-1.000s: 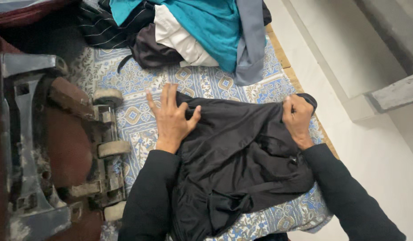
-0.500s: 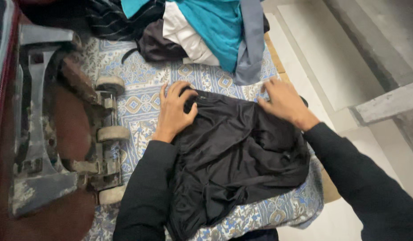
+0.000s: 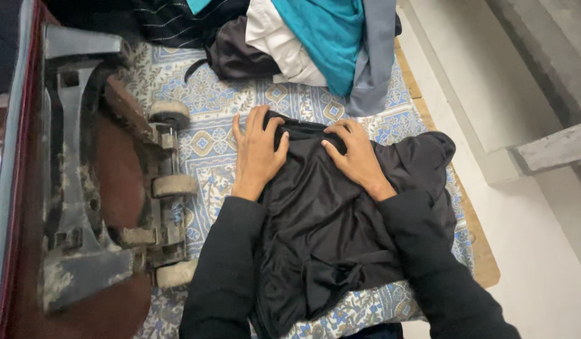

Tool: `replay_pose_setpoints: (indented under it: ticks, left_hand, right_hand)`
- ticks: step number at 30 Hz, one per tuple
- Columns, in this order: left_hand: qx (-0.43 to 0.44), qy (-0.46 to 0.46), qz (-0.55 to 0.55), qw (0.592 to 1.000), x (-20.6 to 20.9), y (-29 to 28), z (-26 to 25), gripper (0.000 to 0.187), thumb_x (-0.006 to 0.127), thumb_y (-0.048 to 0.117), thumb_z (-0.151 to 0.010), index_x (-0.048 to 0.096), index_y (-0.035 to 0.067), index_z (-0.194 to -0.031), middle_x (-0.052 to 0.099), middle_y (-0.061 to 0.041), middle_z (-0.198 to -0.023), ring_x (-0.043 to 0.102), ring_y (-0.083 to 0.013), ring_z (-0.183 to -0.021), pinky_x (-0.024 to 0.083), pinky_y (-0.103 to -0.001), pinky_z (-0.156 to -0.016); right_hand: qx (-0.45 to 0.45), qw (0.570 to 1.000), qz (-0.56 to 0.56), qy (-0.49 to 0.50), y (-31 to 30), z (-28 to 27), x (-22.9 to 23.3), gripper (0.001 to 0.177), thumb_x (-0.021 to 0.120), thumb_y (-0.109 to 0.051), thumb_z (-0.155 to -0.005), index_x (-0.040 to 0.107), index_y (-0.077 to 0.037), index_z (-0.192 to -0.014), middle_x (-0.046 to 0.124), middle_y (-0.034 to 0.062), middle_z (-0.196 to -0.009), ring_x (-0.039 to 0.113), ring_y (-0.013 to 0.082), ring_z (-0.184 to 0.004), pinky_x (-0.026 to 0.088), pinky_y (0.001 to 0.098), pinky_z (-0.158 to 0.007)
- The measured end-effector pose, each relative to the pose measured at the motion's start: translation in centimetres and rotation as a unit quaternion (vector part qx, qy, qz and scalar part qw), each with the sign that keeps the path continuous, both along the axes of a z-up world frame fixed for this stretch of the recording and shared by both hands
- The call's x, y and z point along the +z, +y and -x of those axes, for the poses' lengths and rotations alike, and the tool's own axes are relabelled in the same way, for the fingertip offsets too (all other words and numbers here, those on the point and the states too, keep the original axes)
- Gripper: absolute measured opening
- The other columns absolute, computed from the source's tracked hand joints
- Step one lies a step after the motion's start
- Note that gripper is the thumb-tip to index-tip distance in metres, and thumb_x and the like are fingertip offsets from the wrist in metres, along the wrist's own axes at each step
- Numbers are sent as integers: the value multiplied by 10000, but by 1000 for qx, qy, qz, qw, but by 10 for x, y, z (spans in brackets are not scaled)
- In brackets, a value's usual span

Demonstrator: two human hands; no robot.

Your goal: The person folds a patterned scarf and an orange checkered cloth on a patterned mat, placing them into a suitcase. They then unfold and fold a black jacket on the same mat.

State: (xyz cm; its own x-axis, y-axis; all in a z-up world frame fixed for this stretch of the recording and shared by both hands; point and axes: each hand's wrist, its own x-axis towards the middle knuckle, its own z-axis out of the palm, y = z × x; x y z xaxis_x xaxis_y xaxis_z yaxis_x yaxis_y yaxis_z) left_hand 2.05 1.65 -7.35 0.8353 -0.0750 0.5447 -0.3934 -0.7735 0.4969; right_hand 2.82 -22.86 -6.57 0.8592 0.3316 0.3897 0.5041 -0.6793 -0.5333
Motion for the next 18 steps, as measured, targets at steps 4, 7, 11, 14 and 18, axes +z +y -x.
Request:
replay_pose_setpoints:
  ticks: [4,7,11,14,18]
  left_hand:
    - [24,16,-15,999,3,-3,0,329,702,262,-914,691,111,-1206,521,-173,-1440,418,-328,-1431,151,-663,-1213]
    - [63,4,-48,997,9,-5,2,421,686,274,-914,663,136,-1311,498,-196,-1461,387,-344,-1447,100,-690,-1202]
    - [120,-4,-82,989,13,-7,1,528,671,279,-913,600,165,-1424,469,-236,-1502,352,-376,-1460,52,-703,-1189]
    - [131,39,-67,988,15,-5,0,572,689,312,-859,582,165,-1401,478,-222,-1465,372,-383,-1431,93,-720,-1174]
    - [114,85,-59,988,10,-7,0,599,689,324,-889,554,154,-1447,496,-218,-1459,429,-372,-1418,192,-687,-1203]
  right_hand:
    - [-18,1000,-2,-3,-1,0,-1,401,762,-199,-914,661,-64,-1278,581,168,-1292,548,357,-1244,433,426,-1096]
    - [-14,1000,22,-5,3,1,8,615,755,-207,-905,536,-57,-1461,546,206,-1339,516,382,-1254,406,445,-1100]
    - [-18,994,95,-54,7,5,9,722,742,-217,-903,444,-77,-1546,515,243,-1375,479,409,-1253,364,482,-1084]
    - [-59,995,82,-11,5,-6,1,696,697,-212,-935,447,-92,-1573,543,201,-1330,495,388,-1225,382,482,-1069]
    - [-63,985,138,-87,1,-16,-18,495,713,-231,-970,558,-106,-1423,555,168,-1345,509,360,-1253,397,479,-1078]
